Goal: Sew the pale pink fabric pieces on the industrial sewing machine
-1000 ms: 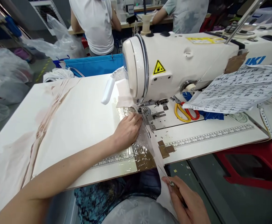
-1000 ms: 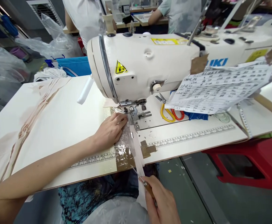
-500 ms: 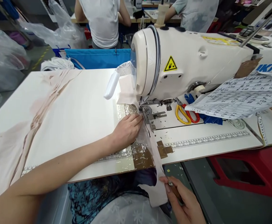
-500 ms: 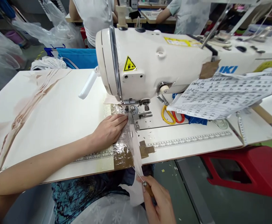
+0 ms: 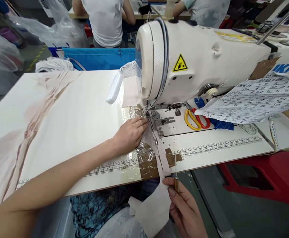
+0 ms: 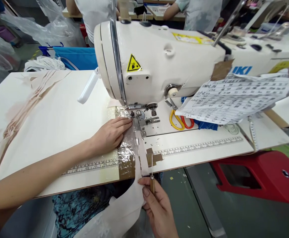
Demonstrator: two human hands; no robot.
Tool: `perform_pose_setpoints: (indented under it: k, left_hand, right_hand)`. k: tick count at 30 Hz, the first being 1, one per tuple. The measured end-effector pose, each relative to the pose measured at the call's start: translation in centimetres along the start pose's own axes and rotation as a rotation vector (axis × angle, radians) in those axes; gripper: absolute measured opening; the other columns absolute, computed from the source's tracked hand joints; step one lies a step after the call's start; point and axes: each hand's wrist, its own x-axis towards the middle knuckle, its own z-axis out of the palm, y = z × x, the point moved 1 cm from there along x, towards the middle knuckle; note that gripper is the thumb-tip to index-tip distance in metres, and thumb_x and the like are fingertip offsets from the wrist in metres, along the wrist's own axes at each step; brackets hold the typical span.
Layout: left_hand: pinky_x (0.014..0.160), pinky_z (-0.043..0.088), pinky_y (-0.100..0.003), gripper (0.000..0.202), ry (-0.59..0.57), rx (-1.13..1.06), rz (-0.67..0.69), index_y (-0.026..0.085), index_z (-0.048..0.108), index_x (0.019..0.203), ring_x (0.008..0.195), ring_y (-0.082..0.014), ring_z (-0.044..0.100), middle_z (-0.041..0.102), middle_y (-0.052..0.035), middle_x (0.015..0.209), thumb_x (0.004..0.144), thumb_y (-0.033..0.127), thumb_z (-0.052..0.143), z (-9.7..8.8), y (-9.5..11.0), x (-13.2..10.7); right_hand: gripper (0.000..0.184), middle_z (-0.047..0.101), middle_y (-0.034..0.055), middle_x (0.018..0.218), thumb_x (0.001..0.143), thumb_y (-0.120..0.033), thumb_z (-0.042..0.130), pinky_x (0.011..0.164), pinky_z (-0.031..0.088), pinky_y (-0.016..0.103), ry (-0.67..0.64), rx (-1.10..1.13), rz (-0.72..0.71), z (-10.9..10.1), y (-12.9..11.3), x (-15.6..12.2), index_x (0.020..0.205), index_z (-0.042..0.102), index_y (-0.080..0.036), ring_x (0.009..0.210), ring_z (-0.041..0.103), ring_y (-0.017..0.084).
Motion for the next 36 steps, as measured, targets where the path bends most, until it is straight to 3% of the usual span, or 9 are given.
perform_pose_setpoints:
  k: [5, 10, 14, 18, 22, 27, 31, 36]
  left_hand:
    - [0.099, 0.053, -0.047, 0.040, -0.002, 0.057, 0.000, 0.004, 0.059, 0.128, 0.125, -0.0299, 0.054, 0.062, -0.0187, 0.133, 0.097, 0.012, 0.037, 0.2, 0.5, 0.1]
    - [0.094, 0.053, -0.045, 0.037, 0.017, 0.068, -0.044, 0.003, 0.061, 0.123, 0.118, -0.0300, 0.053, 0.061, -0.0190, 0.126, 0.096, 0.009, 0.036, 0.3, 0.8, 0.8]
    - [0.088, 0.054, -0.046, 0.038, 0.034, 0.041, -0.062, 0.005, 0.063, 0.119, 0.109, -0.0290, 0.052, 0.061, -0.0186, 0.118, 0.098, 0.010, 0.032, 0.3, 0.3, 1.2]
    - [0.090, 0.055, -0.042, 0.036, 0.055, -0.026, 0.002, 0.005, 0.065, 0.115, 0.101, -0.0252, 0.053, 0.063, -0.0167, 0.111, 0.098, 0.009, 0.033, 0.1, -0.3, 1.1]
    - [0.090, 0.055, -0.040, 0.033, 0.079, -0.084, 0.043, 0.008, 0.064, 0.114, 0.101, -0.0232, 0.055, 0.064, -0.0147, 0.112, 0.099, 0.010, 0.035, 0.1, -0.6, 1.0]
    - [0.088, 0.054, -0.043, 0.036, 0.063, -0.021, -0.013, 0.011, 0.063, 0.119, 0.109, -0.0257, 0.055, 0.062, -0.0147, 0.120, 0.096, 0.006, 0.035, 0.5, -0.6, 0.8]
    - [0.085, 0.054, -0.043, 0.037, 0.080, 0.008, -0.057, 0.011, 0.063, 0.119, 0.102, -0.0250, 0.054, 0.062, -0.0134, 0.111, 0.096, 0.007, 0.034, 0.6, -0.6, 0.8]
    - [0.084, 0.054, -0.039, 0.034, 0.144, -0.078, 0.025, 0.011, 0.063, 0.114, 0.097, -0.0225, 0.055, 0.064, -0.0120, 0.106, 0.097, 0.007, 0.034, 0.5, -0.8, 0.8]
  right_hand:
    - [0.023, 0.077, 0.0106, 0.108, 0.098, -0.033, 0.057, 0.081, 0.060, 0.025, 0.089, -0.544, -0.256, -1.4, -0.5, -0.2, 0.111, 0.072, -0.022, 0.099, 0.074, 0.021]
    - [0.025, 0.077, 0.0105, 0.110, 0.100, -0.024, 0.049, 0.080, 0.061, 0.023, 0.095, -0.790, -0.513, -0.4, -1.9, 1.0, 0.117, 0.066, -0.021, 0.100, 0.075, 0.019]
    - [0.025, 0.078, 0.0126, 0.107, 0.101, -0.025, 0.045, 0.076, 0.061, 0.023, 0.102, -0.911, -0.539, 0.4, -3.3, 2.0, 0.115, 0.065, -0.018, 0.094, 0.076, 0.018]
    - [0.027, 0.078, 0.0143, 0.106, 0.101, -0.025, 0.043, 0.069, 0.061, 0.023, 0.094, -0.953, -0.538, 0.6, -4.2, 2.5, 0.115, 0.064, -0.015, 0.088, 0.077, 0.018]
    - [0.028, 0.077, 0.0142, 0.106, 0.101, -0.024, 0.042, 0.069, 0.061, 0.023, 0.078, -0.959, -0.539, 0.8, -4.4, 2.9, 0.117, 0.063, -0.015, 0.089, 0.076, 0.019]
    - [0.027, 0.077, 0.0141, 0.107, 0.101, -0.023, 0.042, 0.070, 0.061, 0.027, 0.060, -0.993, -0.543, 1.2, -4.7, 3.6, 0.117, 0.063, -0.016, 0.095, 0.075, 0.022]
    - [0.026, 0.076, 0.0134, 0.106, 0.100, -0.021, 0.041, 0.070, 0.060, 0.027, 0.056, -1.008, -0.589, 1.6, -5.2, 4.2, 0.116, 0.062, -0.017, 0.096, 0.075, 0.022]
    - [0.024, 0.076, 0.0113, 0.102, 0.099, -0.019, 0.041, 0.062, 0.056, 0.025, 0.072, -1.018, -0.629, 1.9, -5.4, 5.3, 0.114, 0.060, -0.018, 0.086, 0.074, 0.021]
